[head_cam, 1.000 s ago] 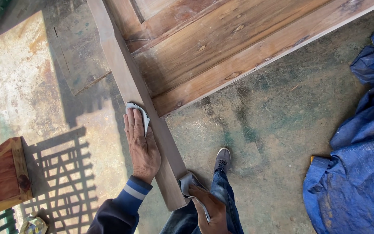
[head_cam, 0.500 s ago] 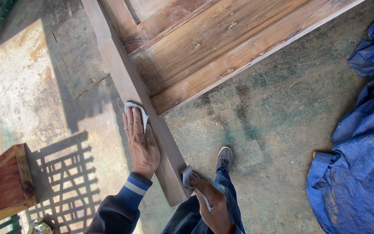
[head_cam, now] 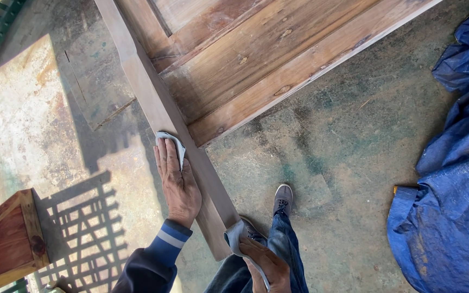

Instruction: Sand the surface and edges of a wooden door using handheld sandpaper.

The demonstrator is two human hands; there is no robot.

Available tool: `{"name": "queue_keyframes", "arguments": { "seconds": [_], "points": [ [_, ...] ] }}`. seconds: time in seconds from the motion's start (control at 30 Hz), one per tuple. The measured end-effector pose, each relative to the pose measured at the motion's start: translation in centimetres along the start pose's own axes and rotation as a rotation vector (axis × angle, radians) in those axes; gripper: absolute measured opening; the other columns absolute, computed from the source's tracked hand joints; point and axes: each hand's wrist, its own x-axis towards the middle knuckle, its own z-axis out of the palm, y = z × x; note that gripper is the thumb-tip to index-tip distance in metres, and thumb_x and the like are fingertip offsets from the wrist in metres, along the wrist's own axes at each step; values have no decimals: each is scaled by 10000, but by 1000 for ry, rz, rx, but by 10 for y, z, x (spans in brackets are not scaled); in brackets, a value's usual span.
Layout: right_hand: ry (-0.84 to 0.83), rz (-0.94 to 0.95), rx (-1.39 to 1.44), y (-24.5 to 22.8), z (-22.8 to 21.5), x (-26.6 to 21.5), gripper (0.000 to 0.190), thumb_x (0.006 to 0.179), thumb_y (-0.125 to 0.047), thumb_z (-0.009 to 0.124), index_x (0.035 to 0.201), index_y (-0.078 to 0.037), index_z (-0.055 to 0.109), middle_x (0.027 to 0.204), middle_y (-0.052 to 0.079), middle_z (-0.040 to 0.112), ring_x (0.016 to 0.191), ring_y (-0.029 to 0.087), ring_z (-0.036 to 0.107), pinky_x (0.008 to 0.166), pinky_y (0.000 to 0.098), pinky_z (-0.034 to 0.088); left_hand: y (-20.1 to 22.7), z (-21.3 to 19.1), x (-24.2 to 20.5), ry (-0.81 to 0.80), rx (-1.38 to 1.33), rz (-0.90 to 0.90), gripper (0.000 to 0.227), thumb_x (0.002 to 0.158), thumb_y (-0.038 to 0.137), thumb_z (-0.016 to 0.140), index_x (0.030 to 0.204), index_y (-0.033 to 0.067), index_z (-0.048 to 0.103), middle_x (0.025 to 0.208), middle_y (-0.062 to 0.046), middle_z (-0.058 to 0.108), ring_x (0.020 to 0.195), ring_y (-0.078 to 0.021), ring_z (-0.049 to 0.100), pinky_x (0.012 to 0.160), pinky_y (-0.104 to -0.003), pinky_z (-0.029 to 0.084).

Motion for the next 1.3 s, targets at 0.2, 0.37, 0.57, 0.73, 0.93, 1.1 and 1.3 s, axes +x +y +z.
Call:
{"name": "queue_keyframes", "arguments": {
  "seconds": [0.2, 0.37, 0.57, 0.73, 0.93, 1.1, 1.3],
  "points": [
    [-30, 184, -40, 7, 2, -2, 239, 929, -108, 659, 1117, -25, 782, 1141, 157, 812, 1142, 273, 777, 970, 398, 632, 1, -2, 0, 0, -6, 5, 552, 1102, 177, 438, 1626, 65, 303, 1722, -195, 224, 1612, -417, 147, 1313, -491, 148],
    [-18, -3, 209, -5, -6, 16, 337, 960, -137, 549, 1206, 6, 730, 1239, 212, 751, 1230, 312, 709, 1029, 418, 598, 5, -2, 1, 4, -8, -12, 551, 1103, 176, 438, 1628, 65, 311, 1724, -194, 233, 1615, -414, 158, 1320, -493, 150],
    [-99, 253, -66, -9, 0, 24, 254, 934, -107, 647, 1139, -18, 767, 1110, 172, 804, 1086, 289, 793, 922, 390, 641, 4, -5, 0, -27, 0, -57, 541, 1106, 192, 437, 1618, 61, 318, 1719, -201, 221, 1610, -409, 154, 1309, -488, 152],
    [-138, -40, 47, -11, 2, 57, 314, 894, -6, 627, 1194, 28, 715, 1204, 228, 755, 1146, 363, 743, 967, 434, 611, 6, -3, 0, -20, 7, -55, 545, 1109, 208, 424, 1623, 68, 311, 1725, -195, 217, 1617, -407, 151, 1313, -474, 152],
    [-114, -39, 41, 33, 5, 32, 266, 950, -21, 646, 1193, -4, 754, 1177, 201, 787, 1142, 337, 761, 987, 434, 608, 13, -6, 3, 17, -196, -100, 540, 1107, 191, 404, 1626, 82, 302, 1735, -181, 212, 1619, -356, 180, 1305, -443, 170],
    [-134, 25, 28, 8, 38, 129, 262, 890, -23, 696, 1141, -10, 772, 1101, 200, 799, 1040, 330, 787, 894, 404, 620, 17, -5, 6, 27, -216, -157, 544, 1078, 146, 407, 1610, 67, 319, 1728, -182, 208, 1611, -341, 181, 1282, -419, 177],
    [-191, -27, 55, -11, 60, 190, 261, 900, -30, 665, 1148, -7, 745, 1101, 212, 778, 1016, 331, 787, 863, 370, 612, 15, -6, 7, 42, -241, -147, 568, 1037, 97, 416, 1595, 37, 324, 1718, -199, 209, 1604, -357, 161, 1267, -417, 151]
  ]
}}
